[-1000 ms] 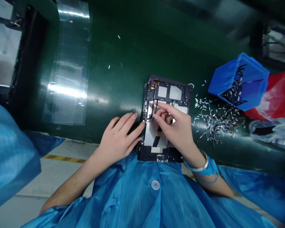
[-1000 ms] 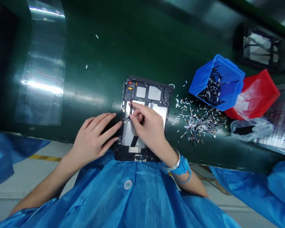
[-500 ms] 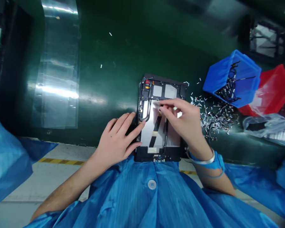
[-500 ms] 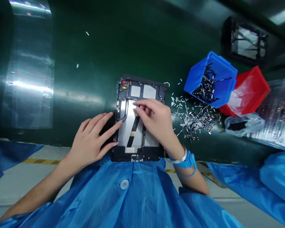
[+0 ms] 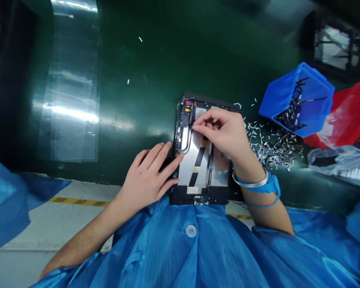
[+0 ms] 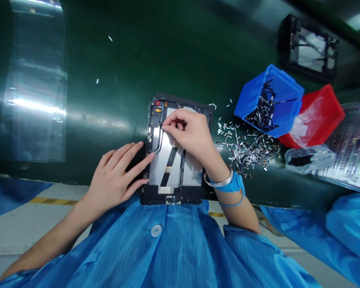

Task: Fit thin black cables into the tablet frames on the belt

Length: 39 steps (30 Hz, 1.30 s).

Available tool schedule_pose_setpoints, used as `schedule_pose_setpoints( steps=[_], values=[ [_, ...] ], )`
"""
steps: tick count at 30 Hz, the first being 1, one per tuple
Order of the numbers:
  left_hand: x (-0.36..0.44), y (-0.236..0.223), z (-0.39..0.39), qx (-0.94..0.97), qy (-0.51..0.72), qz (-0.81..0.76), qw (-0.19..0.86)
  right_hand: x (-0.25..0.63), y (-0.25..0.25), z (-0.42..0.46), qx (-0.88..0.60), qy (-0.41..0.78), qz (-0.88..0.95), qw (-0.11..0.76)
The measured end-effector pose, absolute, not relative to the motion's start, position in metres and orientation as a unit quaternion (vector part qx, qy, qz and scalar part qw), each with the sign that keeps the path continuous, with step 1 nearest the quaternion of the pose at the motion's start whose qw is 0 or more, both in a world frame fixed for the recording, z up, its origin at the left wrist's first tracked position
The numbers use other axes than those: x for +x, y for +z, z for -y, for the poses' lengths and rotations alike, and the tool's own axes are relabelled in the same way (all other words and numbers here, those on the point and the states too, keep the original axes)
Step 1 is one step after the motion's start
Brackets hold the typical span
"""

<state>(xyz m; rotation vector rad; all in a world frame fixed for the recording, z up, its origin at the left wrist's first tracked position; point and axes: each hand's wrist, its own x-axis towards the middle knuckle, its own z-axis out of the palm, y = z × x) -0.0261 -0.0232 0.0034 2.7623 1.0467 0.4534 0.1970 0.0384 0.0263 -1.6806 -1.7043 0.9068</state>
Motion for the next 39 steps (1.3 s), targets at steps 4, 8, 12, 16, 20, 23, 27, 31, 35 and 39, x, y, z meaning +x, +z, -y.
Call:
schedule_pose_setpoints(
  steps=[4,8,12,16,20,23,27,31,35,39],
  values=[
    [-0.026,0.004,0.023,0.922,0.154,-0.347,0.075,0.197,0.028,-0.038,-0.624,0.338,0.641,0.293],
    [-0.025,0.006,0.022,0.926,0.142,-0.346,0.061,0.197,0.038,-0.031,-0.588,0.319,0.675,0.311],
    [-0.025,0.007,0.021,0.928,0.146,-0.340,0.052,0.195,0.046,-0.026,-0.570,0.281,0.699,0.328],
    [-0.025,0.006,0.021,0.928,0.145,-0.340,0.051,0.194,0.035,-0.032,-0.596,0.307,0.675,0.308],
    [-0.025,0.005,0.021,0.929,0.145,-0.338,0.048,0.195,0.025,-0.036,-0.612,0.315,0.661,0.299],
    [-0.025,0.005,0.021,0.928,0.146,-0.339,0.050,0.195,0.025,-0.036,-0.614,0.317,0.660,0.293],
    [-0.025,0.005,0.021,0.928,0.148,-0.338,0.052,0.194,0.024,-0.036,-0.614,0.298,0.674,0.284],
    [-0.025,0.005,0.022,0.928,0.148,-0.339,0.053,0.195,0.024,-0.036,-0.602,0.251,0.714,0.254],
    [-0.025,0.004,0.022,0.926,0.149,-0.342,0.055,0.197,0.028,-0.018,-0.588,0.087,0.779,0.201],
    [-0.026,0.004,0.023,0.926,0.150,-0.342,0.061,0.198,0.026,0.016,-0.532,-0.052,0.834,0.139]
  ],
)
